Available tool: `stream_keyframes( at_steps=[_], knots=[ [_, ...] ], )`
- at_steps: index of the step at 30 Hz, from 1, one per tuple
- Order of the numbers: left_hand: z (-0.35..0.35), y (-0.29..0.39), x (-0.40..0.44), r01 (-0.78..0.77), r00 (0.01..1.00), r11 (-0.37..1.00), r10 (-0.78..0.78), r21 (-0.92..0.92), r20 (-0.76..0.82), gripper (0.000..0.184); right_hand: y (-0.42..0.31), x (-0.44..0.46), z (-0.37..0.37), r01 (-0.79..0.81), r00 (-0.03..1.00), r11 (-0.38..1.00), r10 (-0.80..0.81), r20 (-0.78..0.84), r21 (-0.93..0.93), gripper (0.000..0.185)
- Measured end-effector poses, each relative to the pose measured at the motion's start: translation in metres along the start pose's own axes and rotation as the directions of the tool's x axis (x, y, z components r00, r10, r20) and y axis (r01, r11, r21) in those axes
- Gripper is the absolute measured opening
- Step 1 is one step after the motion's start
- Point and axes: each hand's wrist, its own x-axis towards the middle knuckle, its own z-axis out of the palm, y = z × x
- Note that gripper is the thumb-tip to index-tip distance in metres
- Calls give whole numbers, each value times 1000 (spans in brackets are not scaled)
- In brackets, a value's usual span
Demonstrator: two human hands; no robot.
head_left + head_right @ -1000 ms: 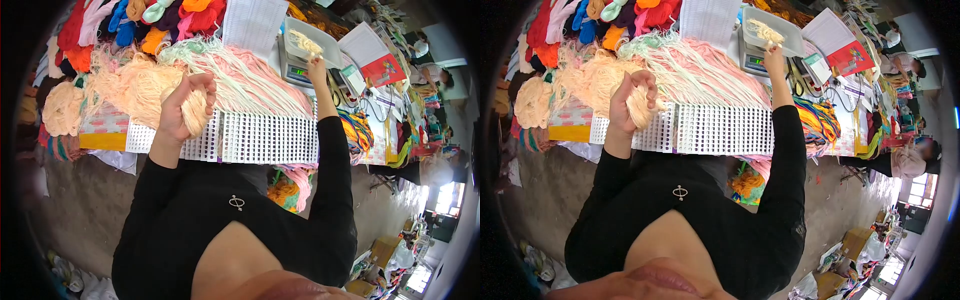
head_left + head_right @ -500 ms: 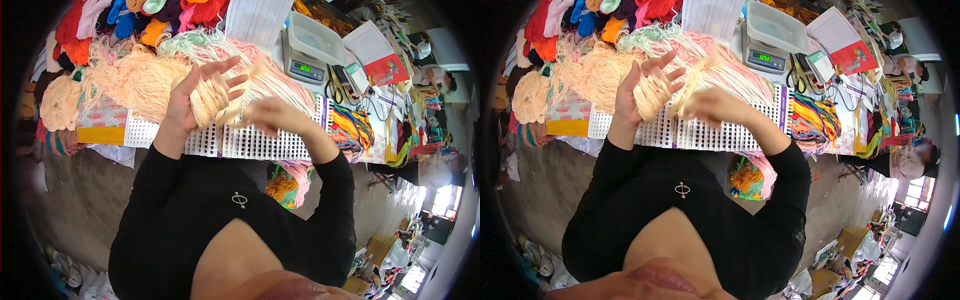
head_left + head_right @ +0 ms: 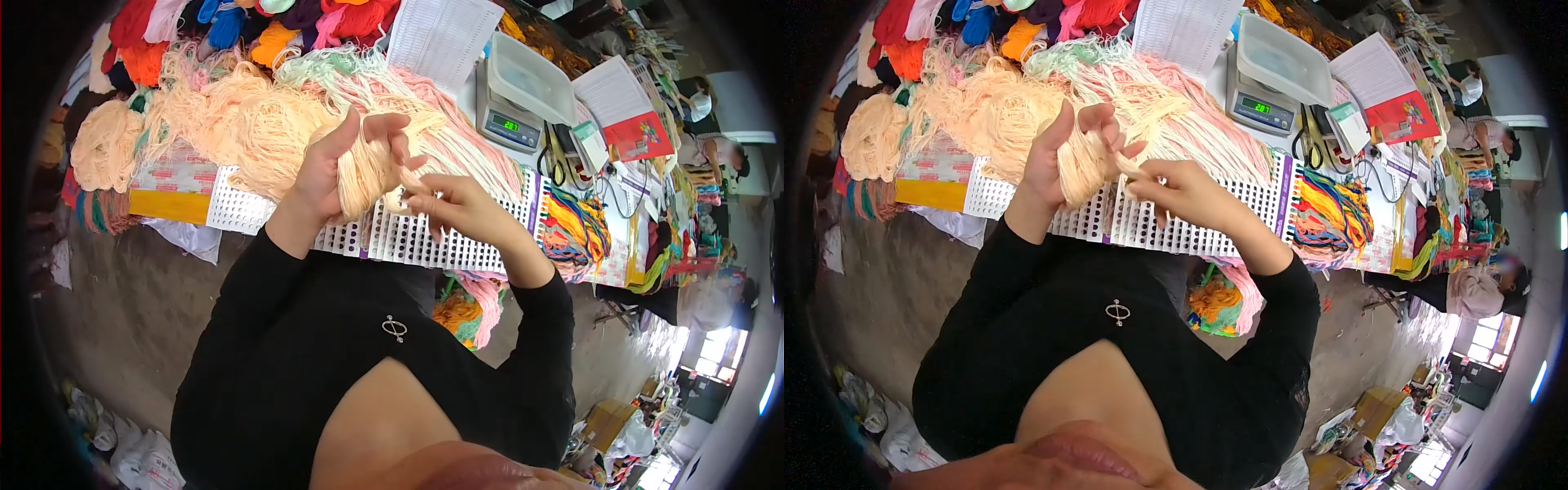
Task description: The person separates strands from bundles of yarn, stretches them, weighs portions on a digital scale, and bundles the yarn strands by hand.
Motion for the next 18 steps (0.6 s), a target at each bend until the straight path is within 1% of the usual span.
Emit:
stream_keyframes(
  at_steps=[1,2,3,4,5,6,7,8,9,10,11,12,13,14,16,17,18],
  knots=[
    [-1,0,1,-38,999,999,37,36,21,54,3,1,-1,105,974,983,-132,-183,-151,19],
    [1,0,-2,-49,993,990,62,129,-100,52,13,5,-4,272,857,907,-380,-347,-321,17],
    [6,-1,-3,-53,993,990,66,129,-99,52,5,2,-3,280,819,906,-398,-413,-319,17],
    [10,-2,-3,-11,981,971,57,240,-186,52,-4,-2,-1,287,774,904,-413,-480,-316,17],
    [16,-5,-2,42,961,938,56,344,-271,52,-6,-1,3,332,762,913,-408,-503,-238,13],
    [23,-12,3,21,955,907,107,422,-278,50,-9,-1,7,310,806,930,-368,-464,-198,12],
    [19,-14,3,61,971,903,46,426,-237,50,-13,-1,11,288,844,945,-328,-424,-158,12],
    [12,-18,2,101,981,896,-16,433,-195,50,-19,3,18,301,811,916,-392,-434,-265,12],
    [9,-19,0,143,978,820,-29,555,-209,50,-2,16,24,331,766,865,-479,-429,-377,13],
    [8,-21,-2,183,974,725,-42,664,-223,50,-2,20,25,345,732,826,-534,-423,-445,13],
    [9,-24,-1,135,980,722,1,678,-197,51,-2,22,26,358,699,782,-587,-409,-511,13],
    [12,-26,0,86,984,717,47,692,-171,51,-3,23,26,357,704,791,-578,-414,-497,11],
    [18,-26,2,74,984,822,32,565,-176,52,-4,22,25,356,709,800,-568,-418,-483,9],
    [20,-23,1,71,984,821,37,567,-177,52,-5,21,24,340,705,817,-549,-449,-465,9],
    [23,-18,-2,96,955,892,43,442,-294,53,-6,18,21,319,692,810,-554,-463,-492,9],
    [25,-20,-1,98,939,899,58,426,-338,55,-6,17,19,294,677,802,-558,-479,-520,9],
    [25,-20,0,100,941,901,53,423,-335,55,-6,16,19,282,677,801,-556,-481,-528,9]
  ],
)
